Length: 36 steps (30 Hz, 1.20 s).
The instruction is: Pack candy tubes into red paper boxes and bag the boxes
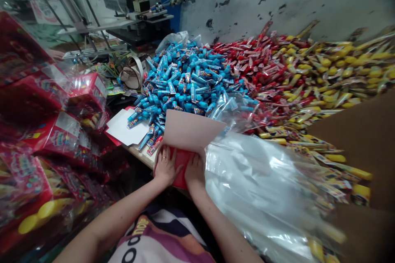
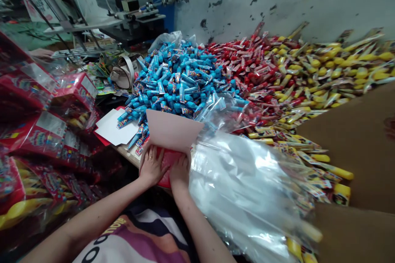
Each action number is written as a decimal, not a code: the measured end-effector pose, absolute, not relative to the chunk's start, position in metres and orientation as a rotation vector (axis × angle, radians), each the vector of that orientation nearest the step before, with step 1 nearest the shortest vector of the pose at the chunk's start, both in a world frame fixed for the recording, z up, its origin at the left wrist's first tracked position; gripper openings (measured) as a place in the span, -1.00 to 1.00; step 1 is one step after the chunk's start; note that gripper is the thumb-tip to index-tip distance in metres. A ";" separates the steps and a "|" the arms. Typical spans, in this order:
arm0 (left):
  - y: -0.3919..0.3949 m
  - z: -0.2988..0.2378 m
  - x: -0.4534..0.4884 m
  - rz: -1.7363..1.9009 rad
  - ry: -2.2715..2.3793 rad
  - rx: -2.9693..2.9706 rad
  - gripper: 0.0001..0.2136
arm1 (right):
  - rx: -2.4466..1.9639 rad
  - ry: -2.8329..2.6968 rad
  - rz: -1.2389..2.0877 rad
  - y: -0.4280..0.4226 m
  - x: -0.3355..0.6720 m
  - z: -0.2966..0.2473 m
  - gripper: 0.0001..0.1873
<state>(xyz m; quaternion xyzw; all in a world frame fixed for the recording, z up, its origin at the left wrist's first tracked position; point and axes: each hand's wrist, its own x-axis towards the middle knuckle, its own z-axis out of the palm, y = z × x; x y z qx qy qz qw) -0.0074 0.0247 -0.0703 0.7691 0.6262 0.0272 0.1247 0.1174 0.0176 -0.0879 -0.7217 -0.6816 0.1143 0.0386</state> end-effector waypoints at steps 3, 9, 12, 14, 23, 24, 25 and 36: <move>0.028 -0.074 -0.006 0.055 1.781 2.225 -0.30 | -2.181 -2.037 0.375 0.015 0.121 -0.104 -0.47; 0.045 -0.078 0.006 0.087 1.647 2.170 -0.32 | -2.153 -1.806 0.266 0.012 0.140 -0.125 -0.49; 0.055 -0.079 0.011 0.117 1.631 2.121 -0.35 | -2.107 -1.777 0.154 0.010 0.140 -0.129 -0.50; 0.058 -0.076 0.009 0.180 1.622 2.080 -0.41 | -2.105 -1.740 0.112 0.010 0.139 -0.130 -0.51; -0.006 -0.047 -0.031 0.918 1.524 1.976 -0.68 | -1.959 -1.814 0.195 0.009 0.156 -0.122 -0.52; -0.013 -0.048 -0.035 0.968 1.641 1.896 -0.67 | -1.931 -1.823 0.207 0.007 0.155 -0.118 -0.52; -0.018 -0.051 -0.040 0.986 1.736 1.809 -0.65 | -1.892 -1.841 0.226 0.004 0.153 -0.114 -0.53; 0.009 -0.083 -0.038 0.751 1.819 1.428 -0.66 | -1.673 -2.323 0.593 -0.007 0.114 -0.089 -0.56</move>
